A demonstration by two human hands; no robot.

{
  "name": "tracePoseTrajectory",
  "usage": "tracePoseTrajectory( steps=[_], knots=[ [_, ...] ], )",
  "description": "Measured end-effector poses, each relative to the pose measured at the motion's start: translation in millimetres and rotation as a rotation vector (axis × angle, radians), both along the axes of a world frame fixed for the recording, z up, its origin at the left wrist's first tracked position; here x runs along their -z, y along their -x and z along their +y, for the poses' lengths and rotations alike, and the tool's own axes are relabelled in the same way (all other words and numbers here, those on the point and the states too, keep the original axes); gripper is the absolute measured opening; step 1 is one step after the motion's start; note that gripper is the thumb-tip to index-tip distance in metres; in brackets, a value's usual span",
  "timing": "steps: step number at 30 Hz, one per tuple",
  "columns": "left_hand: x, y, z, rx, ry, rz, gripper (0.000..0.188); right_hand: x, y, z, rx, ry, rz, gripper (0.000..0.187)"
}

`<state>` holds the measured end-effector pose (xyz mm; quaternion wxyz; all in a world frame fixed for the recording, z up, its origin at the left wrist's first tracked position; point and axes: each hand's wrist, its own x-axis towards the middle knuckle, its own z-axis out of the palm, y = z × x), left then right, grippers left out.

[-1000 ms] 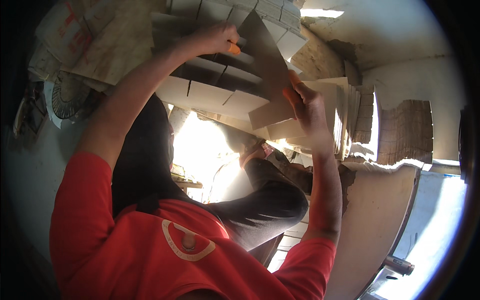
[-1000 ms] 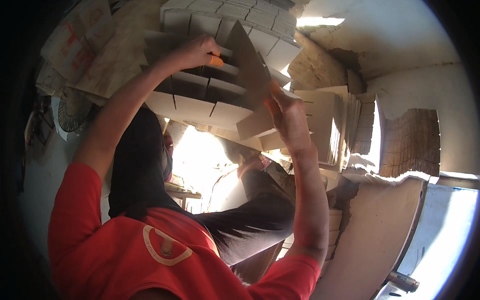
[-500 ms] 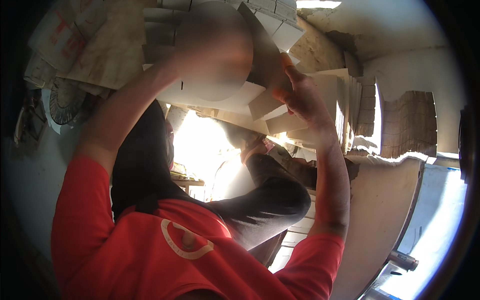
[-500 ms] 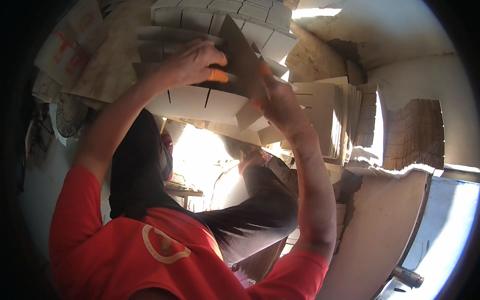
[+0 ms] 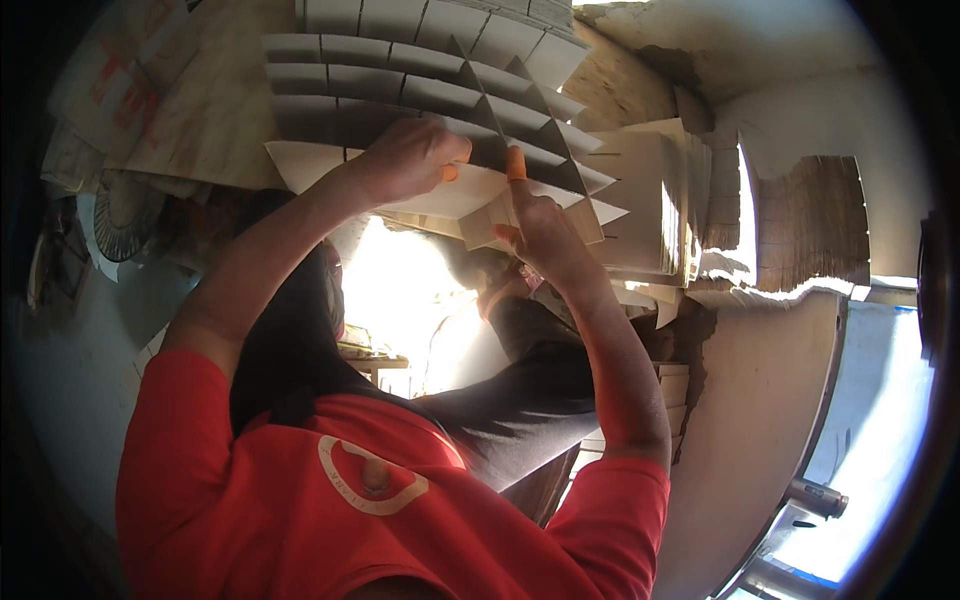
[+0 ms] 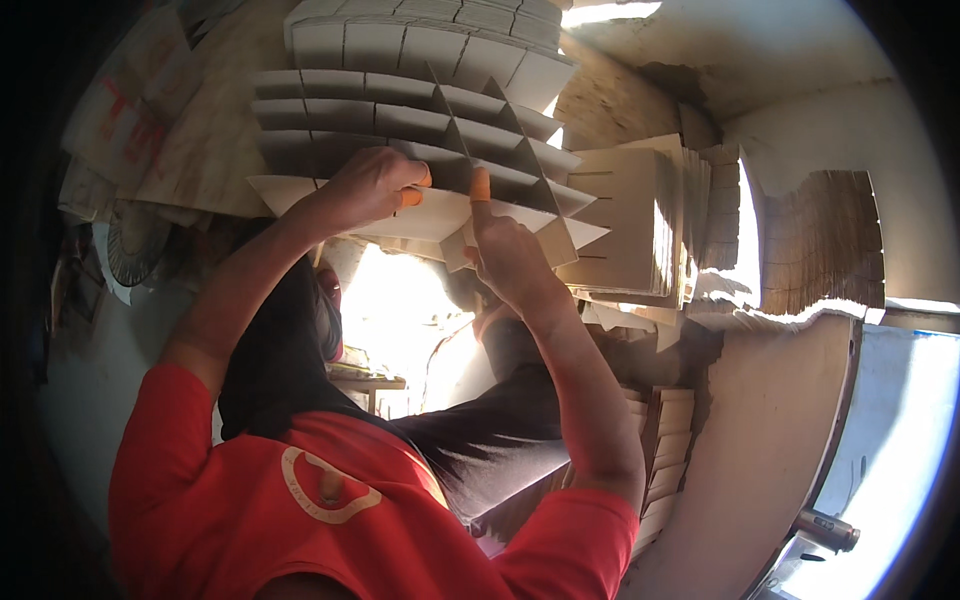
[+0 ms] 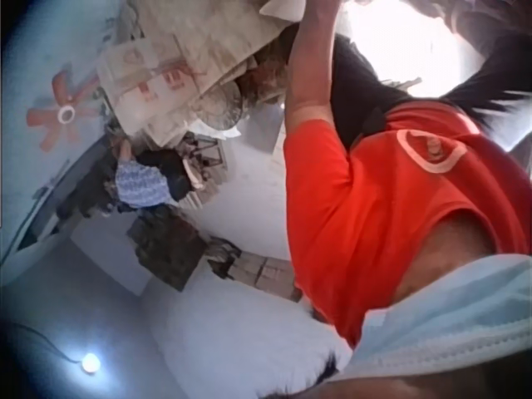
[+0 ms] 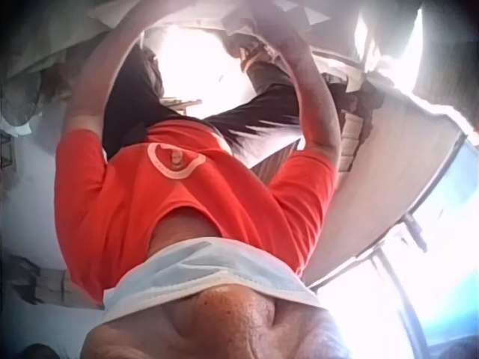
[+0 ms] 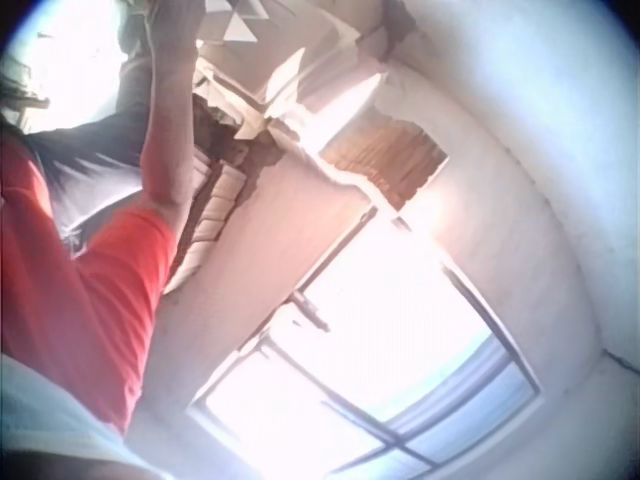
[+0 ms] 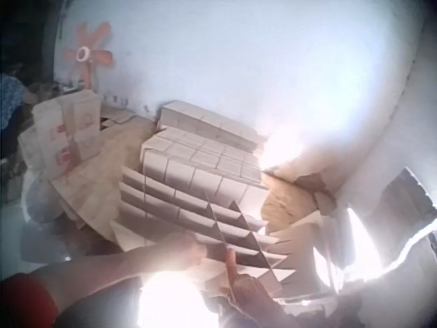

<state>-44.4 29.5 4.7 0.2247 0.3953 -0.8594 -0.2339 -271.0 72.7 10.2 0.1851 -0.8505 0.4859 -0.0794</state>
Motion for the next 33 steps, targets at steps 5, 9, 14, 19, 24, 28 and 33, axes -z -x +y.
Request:
tracePoseTrajectory(
  steps=[5,9,14,19,24,28,33],
  knots=[
    [-5.6,-7.8,13.5,-0.117,0.072,0.016,0.025,-12.2,41.8,-9.6,0.192,0.6,-0.01,0.043],
    [2.4,-28.4,22.0,-0.144,0.246,0.122,0.033,-4.8,132.7,-22.7,0.707,0.784,0.469,0.039],
    [-1.3,-40.3,30.4,-0.215,0.241,0.084,0.032,32.6,184.0,-12.4,0.864,0.462,0.613,0.047],
    [0.3,-49.6,30.8,-0.256,0.187,0.062,0.03,19.9,200.6,-20.3,0.927,0.339,0.365,0.036],
    [0.9,-53.8,32.8,-0.286,0.192,0.058,0.031,1.1,194.8,-23.0,1.085,0.353,0.253,0.04],
    [1.5,-52.2,33.5,-0.249,0.205,0.113,0.032,-8.6,193.9,-19.0,1.123,0.402,0.059,0.049],
    [7.3,-56.5,34.5,-0.249,0.267,0.148,0.032,-63.8,160.9,-10.2,1.036,0.753,-0.136,0.043]
  ],
)
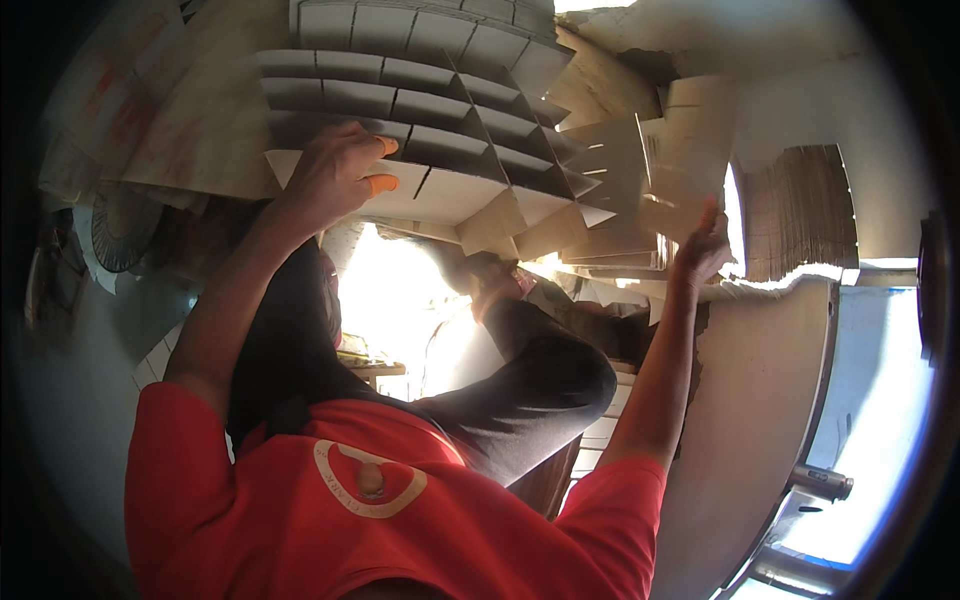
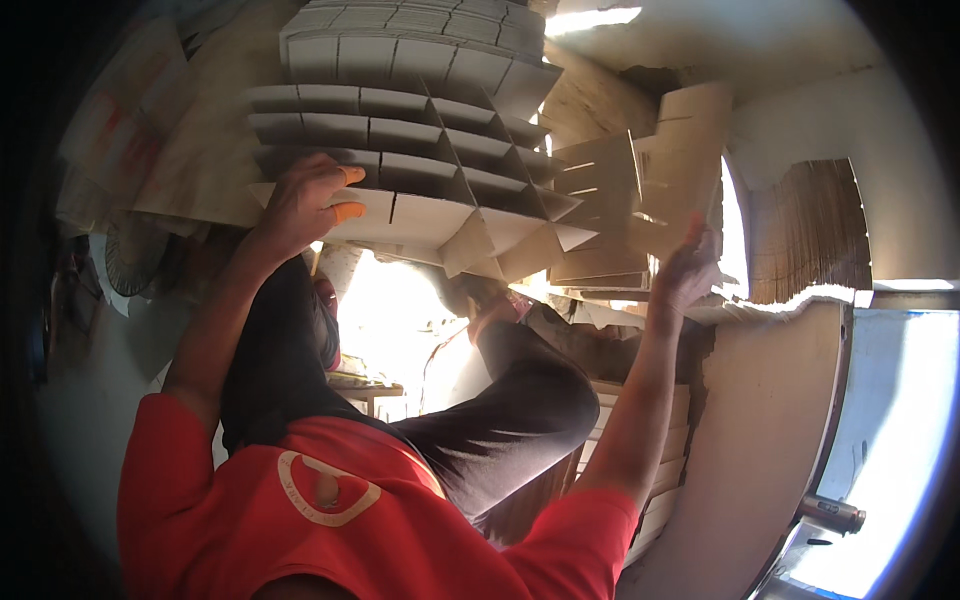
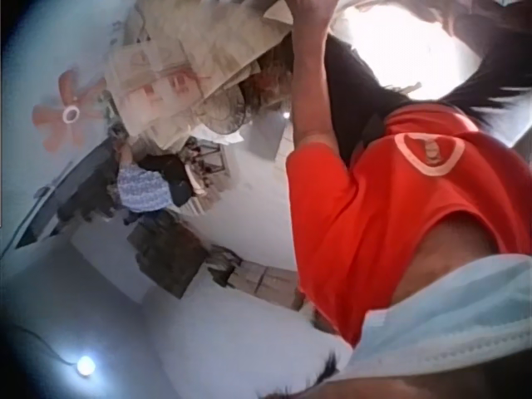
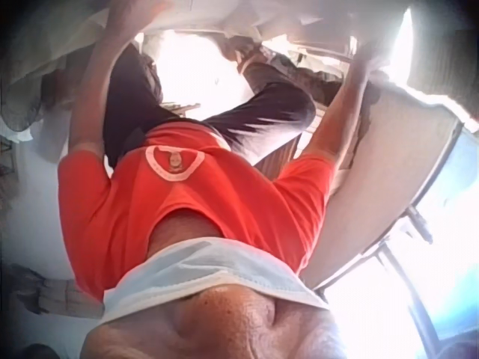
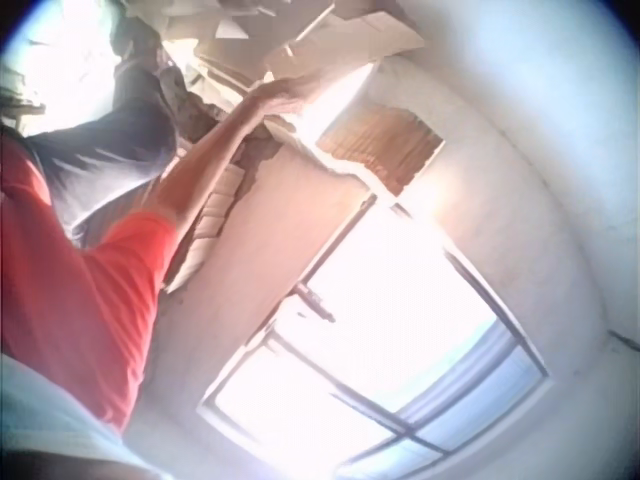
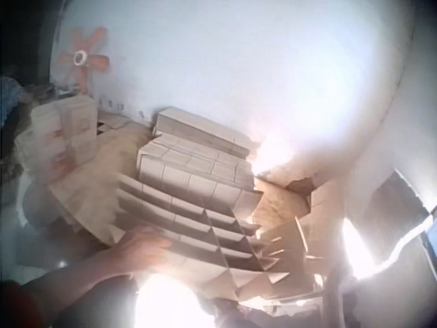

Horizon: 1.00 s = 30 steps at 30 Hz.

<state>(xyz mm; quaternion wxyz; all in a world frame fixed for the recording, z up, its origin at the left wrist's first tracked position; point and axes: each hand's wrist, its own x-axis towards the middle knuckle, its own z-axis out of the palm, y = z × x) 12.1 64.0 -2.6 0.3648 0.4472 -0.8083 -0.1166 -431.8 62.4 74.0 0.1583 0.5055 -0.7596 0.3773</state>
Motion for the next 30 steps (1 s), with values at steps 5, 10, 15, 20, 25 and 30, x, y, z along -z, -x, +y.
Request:
tracePoseTrajectory(
  steps=[5,10,15,20,25,30],
  knots=[
    [7.4,-5.7,0.6,0.007,-0.027,-0.043,0.024,-67.0,-96.6,5.5,-0.383,0.199,-0.009,0.021],
    [18.7,-7.2,-3.7,0.055,-0.039,-0.024,0.016,-66.0,-159.6,7.9,-0.805,-0.017,-0.307,0.046],
    [13.2,-3.1,-1.1,0.067,-0.029,-0.028,0.016,-47.4,-179.0,-2.8,-0.91,-0.131,-0.367,0.047],
    [16.3,-3.0,-2.5,0.07,-0.026,-0.031,0.016,-28.6,-191.0,-14.8,-0.927,-0.166,-0.33,0.047],
    [18.6,-5.3,-5.0,0.077,-0.019,-0.046,0.016,-31.9,-207.6,-12.7,-0.889,-0.188,-0.256,0.047],
    [19.1,-5.9,-7.9,0.077,-0.055,-0.062,0.016,-27.8,-204.4,-16.6,-0.9,-0.198,-0.263,0.043]
  ],
)
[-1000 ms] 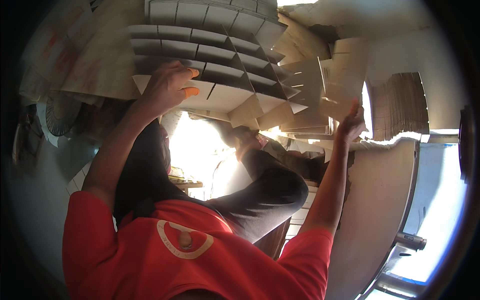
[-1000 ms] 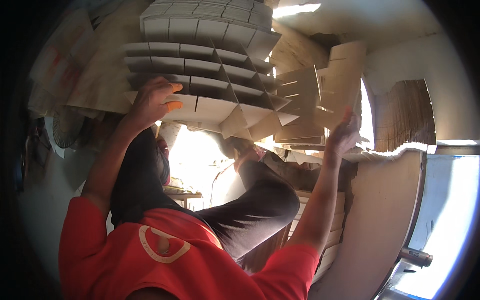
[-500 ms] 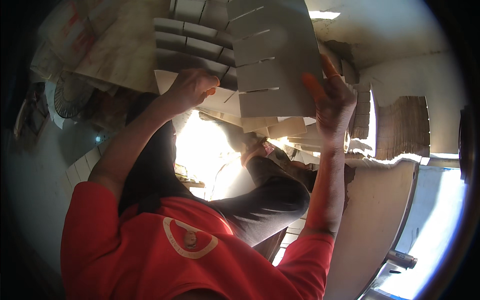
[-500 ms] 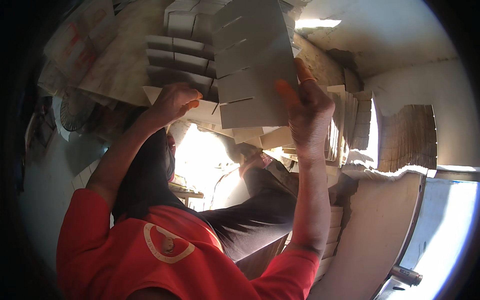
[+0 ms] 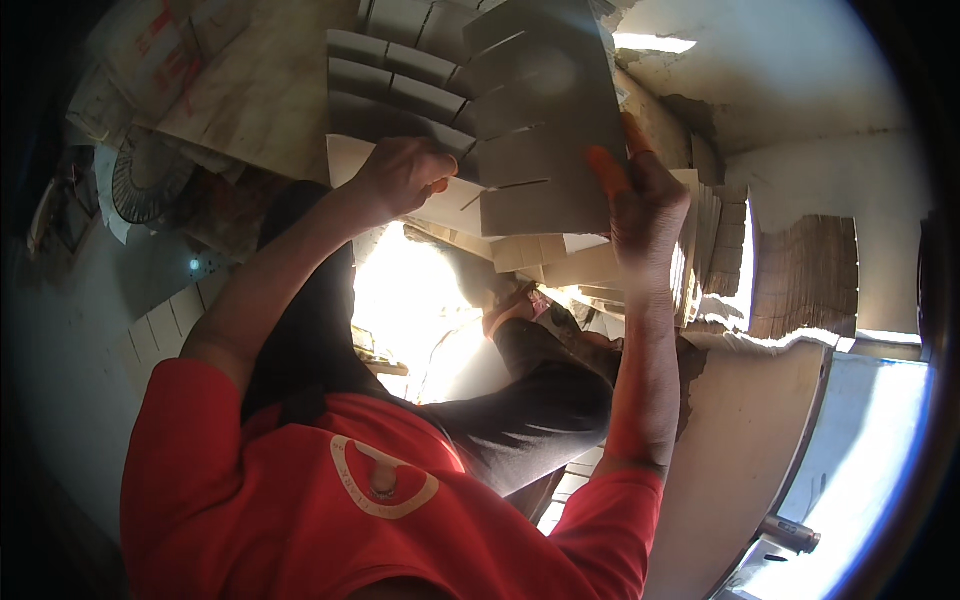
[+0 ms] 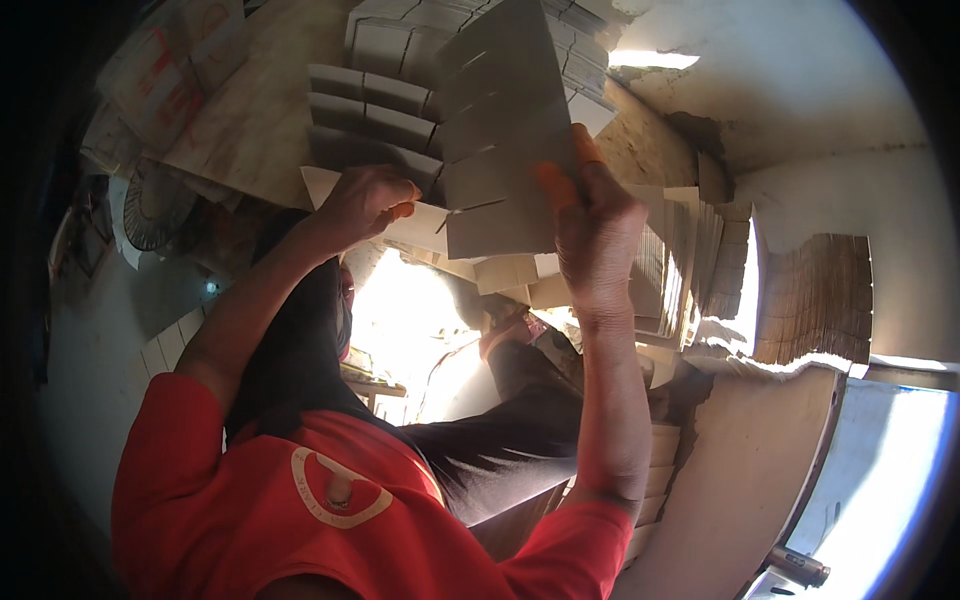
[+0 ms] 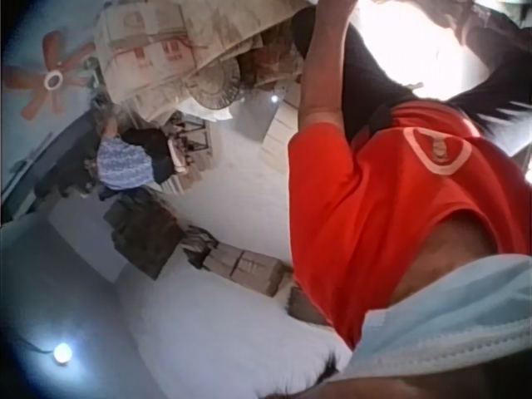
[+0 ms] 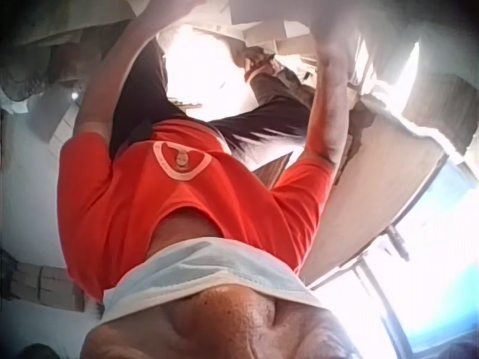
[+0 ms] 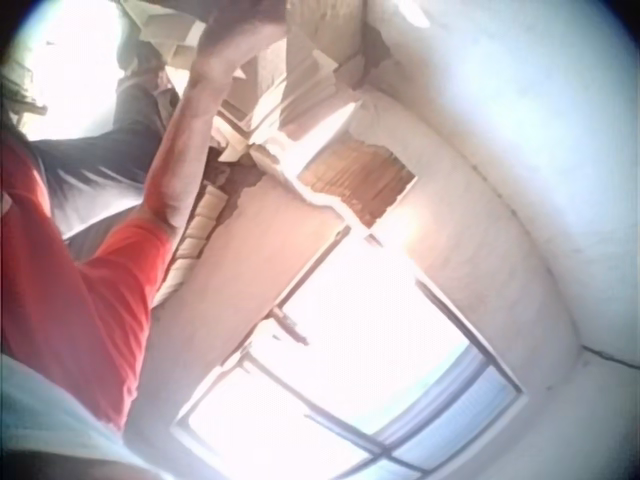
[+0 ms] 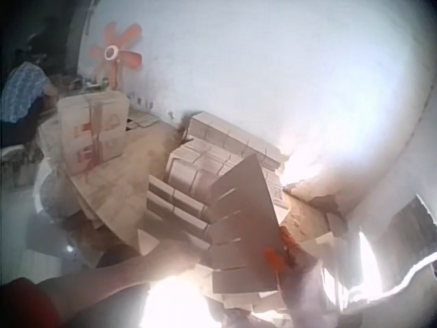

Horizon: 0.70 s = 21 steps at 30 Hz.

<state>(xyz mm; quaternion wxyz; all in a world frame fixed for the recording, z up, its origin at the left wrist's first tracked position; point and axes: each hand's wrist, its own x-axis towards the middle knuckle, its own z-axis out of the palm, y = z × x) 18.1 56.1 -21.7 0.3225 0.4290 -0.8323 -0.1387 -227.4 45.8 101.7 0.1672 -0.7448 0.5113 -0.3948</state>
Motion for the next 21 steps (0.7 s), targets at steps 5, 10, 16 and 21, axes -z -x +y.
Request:
tracePoseTrajectory(
  steps=[5,10,16,21],
  knots=[
    [-0.3,1.2,-2.5,-0.011,-0.031,-0.023,0.015,5.5,-9.3,-5.6,-0.063,-0.087,0.017,0.028],
    [2.2,1.1,-5.7,-0.009,-0.037,-0.008,0.013,14.5,-30.8,-13.9,-0.236,-0.175,0.069,0.049],
    [2.8,2.5,-11.5,-0.041,-0.077,-0.015,0.009,36.7,-38.6,-14.2,-0.367,-0.323,0.381,0.083],
    [-1.6,5.1,-10.0,-0.05,-0.057,-0.009,0.008,45.0,-30.5,-8.0,-0.329,-0.069,0.509,0.081]
  ],
)
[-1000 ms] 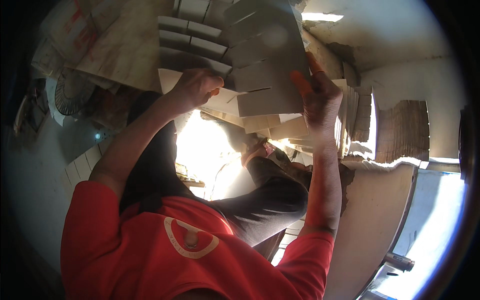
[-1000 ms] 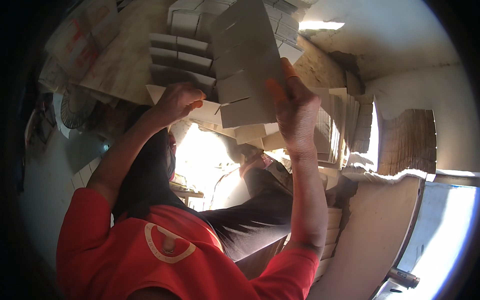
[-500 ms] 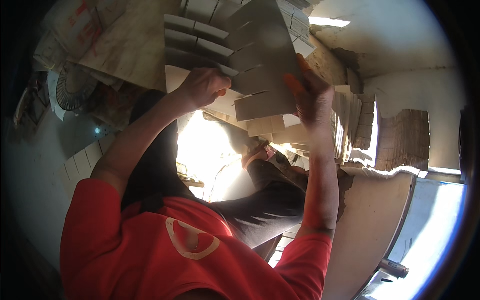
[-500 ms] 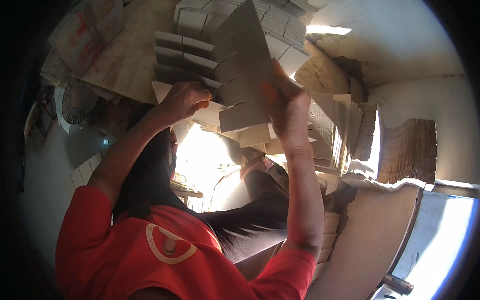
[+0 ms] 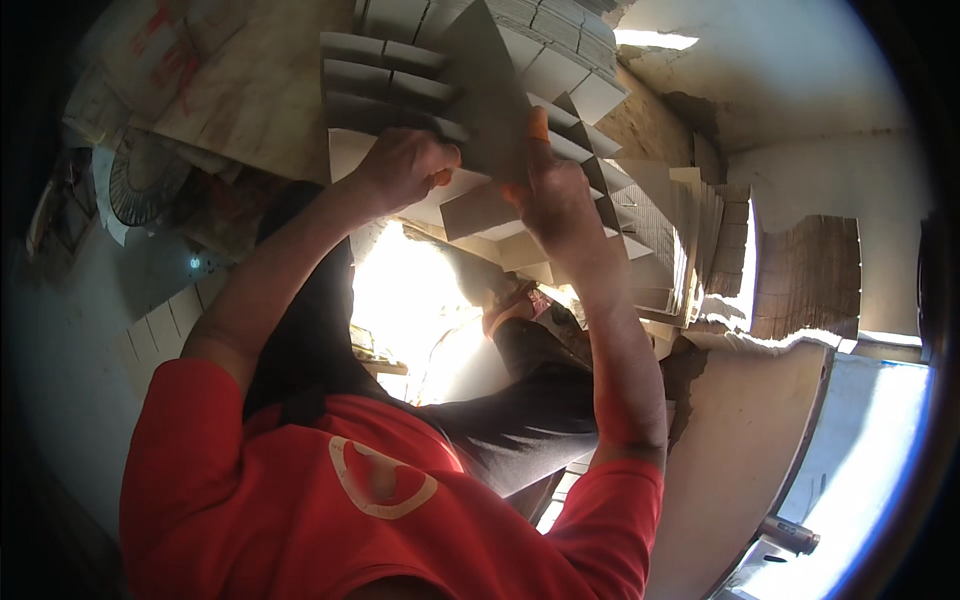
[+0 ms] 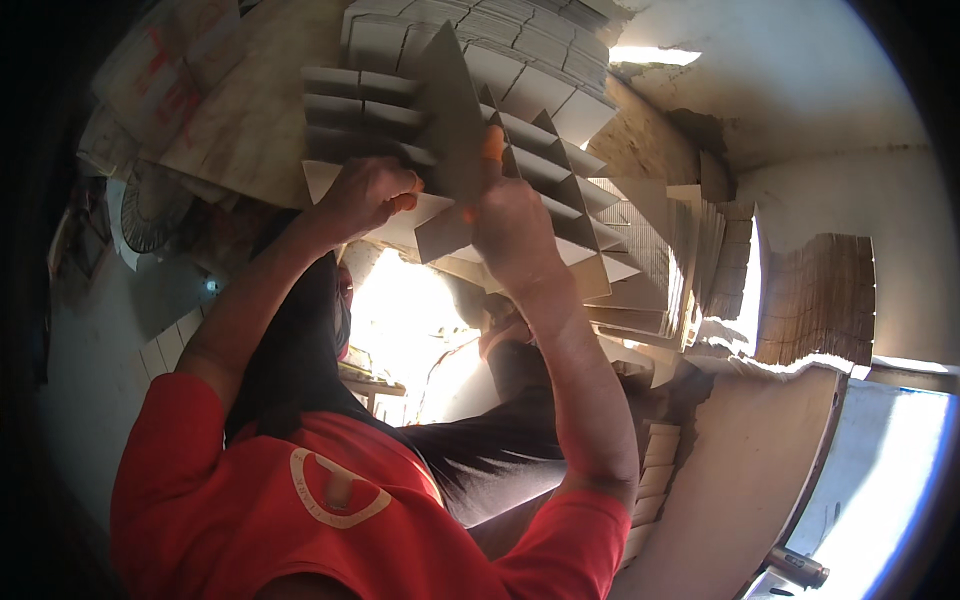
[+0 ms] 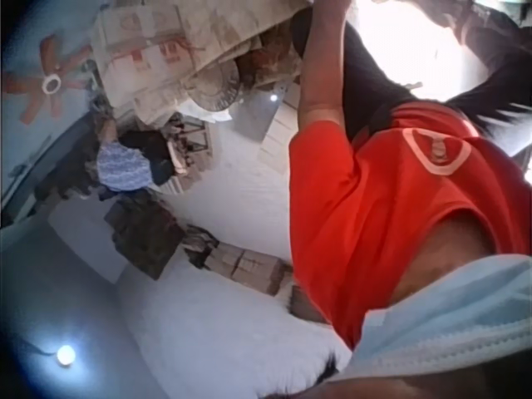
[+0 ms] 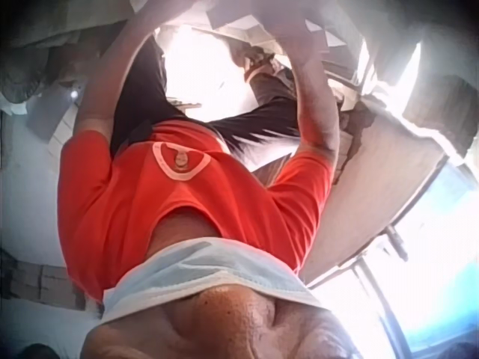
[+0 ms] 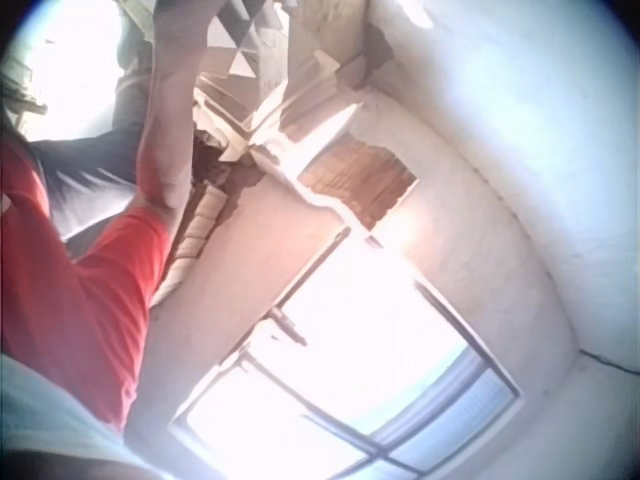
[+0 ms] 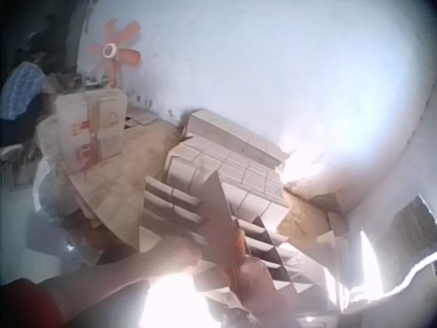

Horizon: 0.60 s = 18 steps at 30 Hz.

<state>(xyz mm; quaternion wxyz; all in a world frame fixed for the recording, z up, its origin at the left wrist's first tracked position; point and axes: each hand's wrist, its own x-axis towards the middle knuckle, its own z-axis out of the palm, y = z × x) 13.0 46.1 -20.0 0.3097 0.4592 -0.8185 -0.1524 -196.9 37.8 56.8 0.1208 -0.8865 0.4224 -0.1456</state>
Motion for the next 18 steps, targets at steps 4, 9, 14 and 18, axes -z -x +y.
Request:
tracePoseTrajectory(
  steps=[4,9,14,18],
  knots=[
    [1.5,-1.1,4.1,0.028,0.023,-0.008,0.012,-7.5,-23.6,26.7,0.098,-0.047,0.099,0.081],
    [-6.2,7.8,7.2,0.031,0.0,-0.005,0.018,40.3,-13.0,32.0,0.108,-0.083,0.126,0.075],
    [-12.1,-5.5,13.6,0.05,0.127,0.046,0.034,27.5,48.8,12.9,0.141,0.582,-0.06,0.032],
    [-17.6,-14.9,24.2,-0.02,0.2,-0.006,0.045,32.5,183.6,2.4,0.731,0.708,0.307,0.034]
  ],
)
